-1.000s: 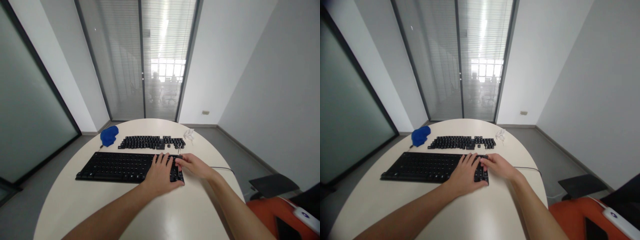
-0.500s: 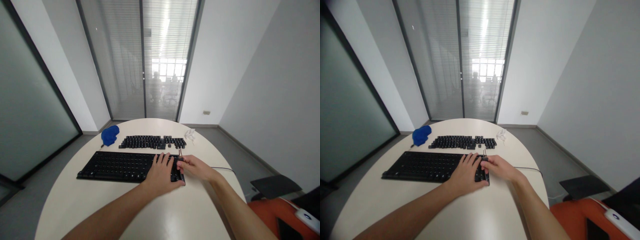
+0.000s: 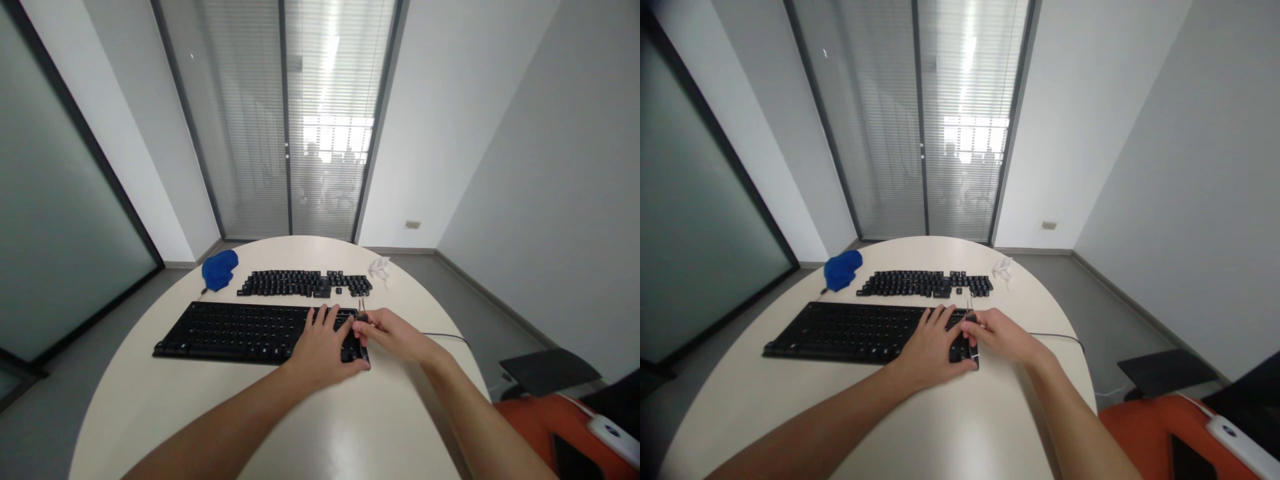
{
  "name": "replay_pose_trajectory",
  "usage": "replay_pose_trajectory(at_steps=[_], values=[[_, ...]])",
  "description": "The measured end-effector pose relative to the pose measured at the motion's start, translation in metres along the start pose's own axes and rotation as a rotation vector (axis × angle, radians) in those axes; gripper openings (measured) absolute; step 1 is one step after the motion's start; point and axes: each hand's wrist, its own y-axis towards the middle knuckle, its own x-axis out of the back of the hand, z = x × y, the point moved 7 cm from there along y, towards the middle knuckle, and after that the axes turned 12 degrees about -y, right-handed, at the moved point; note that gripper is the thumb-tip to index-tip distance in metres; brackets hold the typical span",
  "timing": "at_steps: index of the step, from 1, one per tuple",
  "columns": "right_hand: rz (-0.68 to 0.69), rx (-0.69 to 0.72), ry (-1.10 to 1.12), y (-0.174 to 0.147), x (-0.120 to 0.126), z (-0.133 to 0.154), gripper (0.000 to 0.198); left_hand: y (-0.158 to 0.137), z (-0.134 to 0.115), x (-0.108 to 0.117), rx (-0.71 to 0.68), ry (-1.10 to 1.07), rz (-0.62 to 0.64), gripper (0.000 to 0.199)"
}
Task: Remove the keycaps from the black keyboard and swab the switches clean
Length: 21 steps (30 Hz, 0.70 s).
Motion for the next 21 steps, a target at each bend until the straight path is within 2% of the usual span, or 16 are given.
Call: replay_pose_trajectory(at_steps=[14, 21], values=[[-0.010, 0.013, -0.027, 0.001, 0.000, -0.004, 0.046, 0.000, -0.001, 0.002, -0.010, -0.011, -0.012, 0.081], [0.001, -0.026, 0.100, -0.001, 0.000, -0.012, 0.044, -0.001, -0.001, 0.001, -0.020, -0.026, -0.009, 0.082]])
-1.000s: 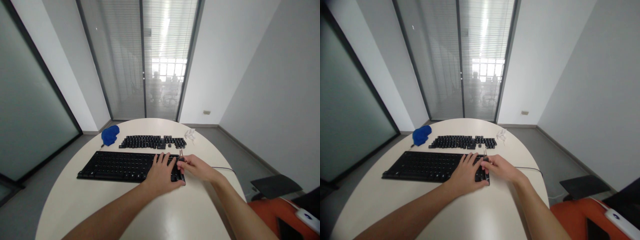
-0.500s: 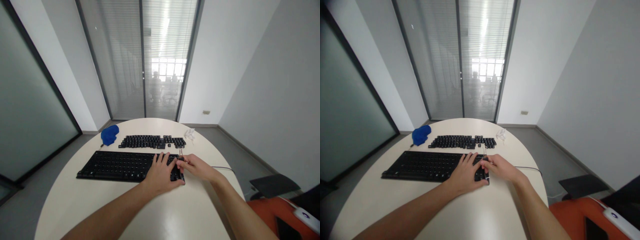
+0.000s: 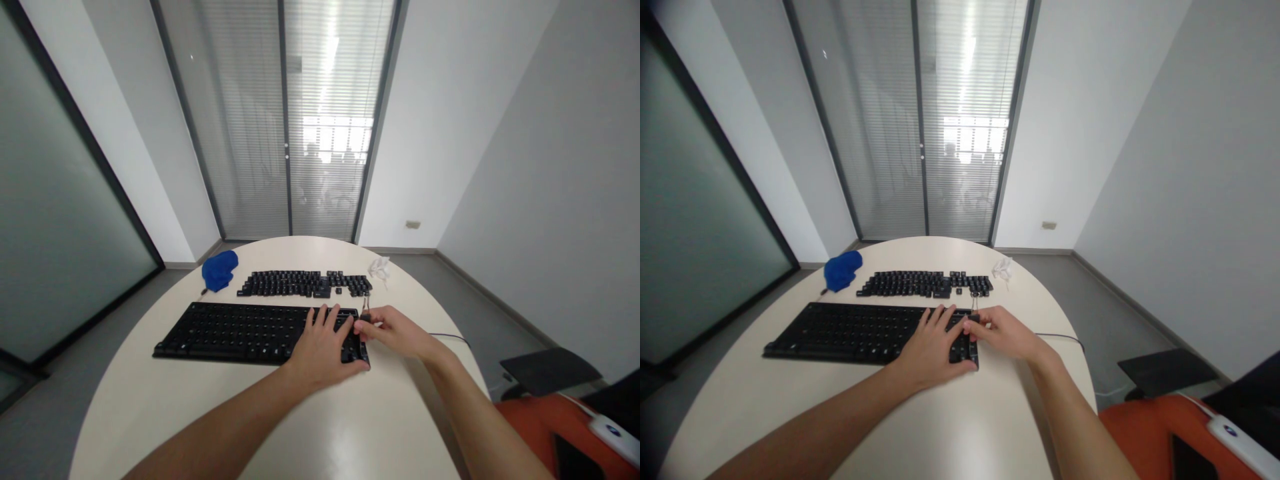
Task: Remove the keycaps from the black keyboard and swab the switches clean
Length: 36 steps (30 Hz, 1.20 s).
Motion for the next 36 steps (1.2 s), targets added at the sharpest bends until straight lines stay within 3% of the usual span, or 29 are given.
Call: replay_pose_trajectory(at_steps=[9, 21, 25, 30, 36], values=[[0.091, -0.055, 0.002, -0.007, -0.001, -0.004, 0.044, -0.003, 0.001, -0.002, -0.003, 0.030, 0.043, 0.086], [0.124, 0.013, -0.076, -0.009, -0.002, 0.007, 0.024, -0.003, 0.001, -0.002, -0.006, 0.044, 0.061, 0.087], [0.105, 0.041, -0.055, -0.009, 0.002, 0.009, 0.026, -0.003, 0.001, -0.001, -0.006, 0.042, 0.063, 0.086], [0.091, -0.063, -0.074, -0.010, 0.004, 0.000, 0.038, -0.004, 0.000, 0.001, -0.013, 0.009, 0.056, 0.076], [0.049, -0.048, 0.065, -0.006, 0.004, -0.004, 0.041, -0.004, 0.000, 0.004, 0.005, -0.069, 0.028, 0.078]])
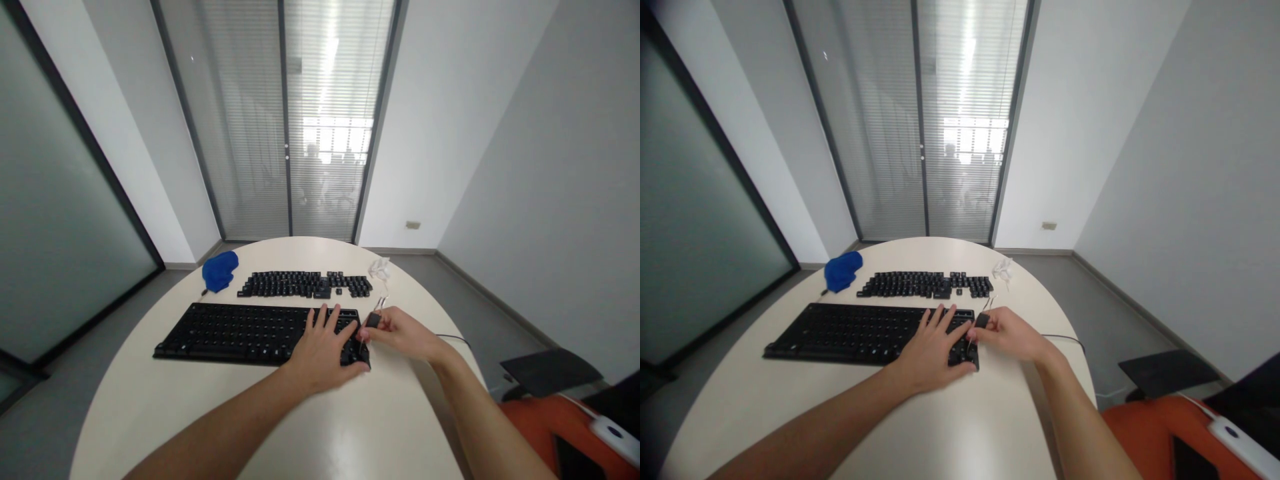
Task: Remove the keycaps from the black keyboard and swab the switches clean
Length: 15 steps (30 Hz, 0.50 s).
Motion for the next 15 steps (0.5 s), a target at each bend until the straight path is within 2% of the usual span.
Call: replay_pose_trajectory(at_steps=[2, 5, 9, 12, 15], values=[[-0.084, 0.012, -0.032, 0.002, 0.005, 0.000, 0.041, 0.000, 0.001, 0.003, 0.026, -0.046, -0.019, 0.073], [-0.239, 0.073, -0.121, 0.005, 0.013, 0.003, 0.037, 0.003, 0.004, 0.009, 0.052, -0.162, -0.068, 0.054], [-0.426, 0.158, -0.117, 0.009, 0.017, 0.007, 0.030, 0.008, 0.015, 0.016, 0.077, -0.367, -0.202, 0.029], [-0.475, 0.170, -0.097, 0.011, 0.015, 0.003, 0.029, 0.010, 0.026, 0.018, 0.102, -0.489, -0.290, 0.017], [-0.447, 0.124, -0.080, 0.012, 0.011, -0.002, 0.032, 0.011, 0.031, 0.018, 0.129, -0.577, -0.293, 0.015]])
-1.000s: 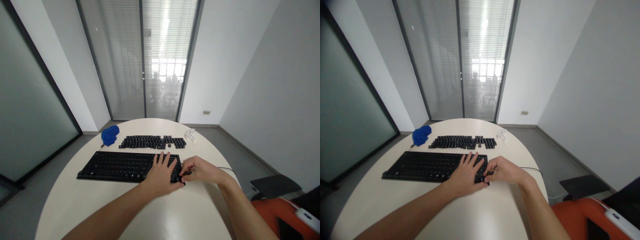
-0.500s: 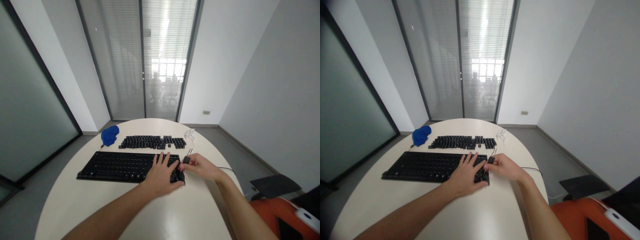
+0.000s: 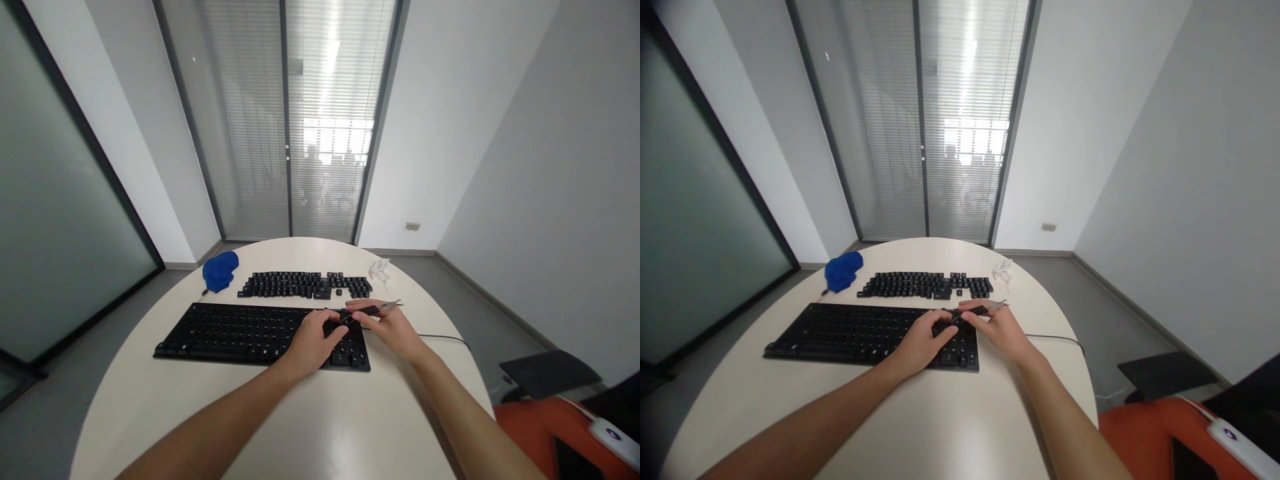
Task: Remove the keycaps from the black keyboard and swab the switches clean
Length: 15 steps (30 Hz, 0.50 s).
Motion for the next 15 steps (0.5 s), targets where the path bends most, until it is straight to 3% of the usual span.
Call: replay_pose_trajectory(at_steps=[7, 15], values=[[0.158, -0.001, -0.003, -0.003, -0.015, 0.012, 0.036, 0.001, -0.003, 0.006, 0.087, -0.089, -0.025, 0.011], [0.113, -0.039, 0.016, -0.002, -0.013, 0.006, 0.036, 0.001, 0.005, 0.006, 0.098, -0.247, -0.086, 0.023]])
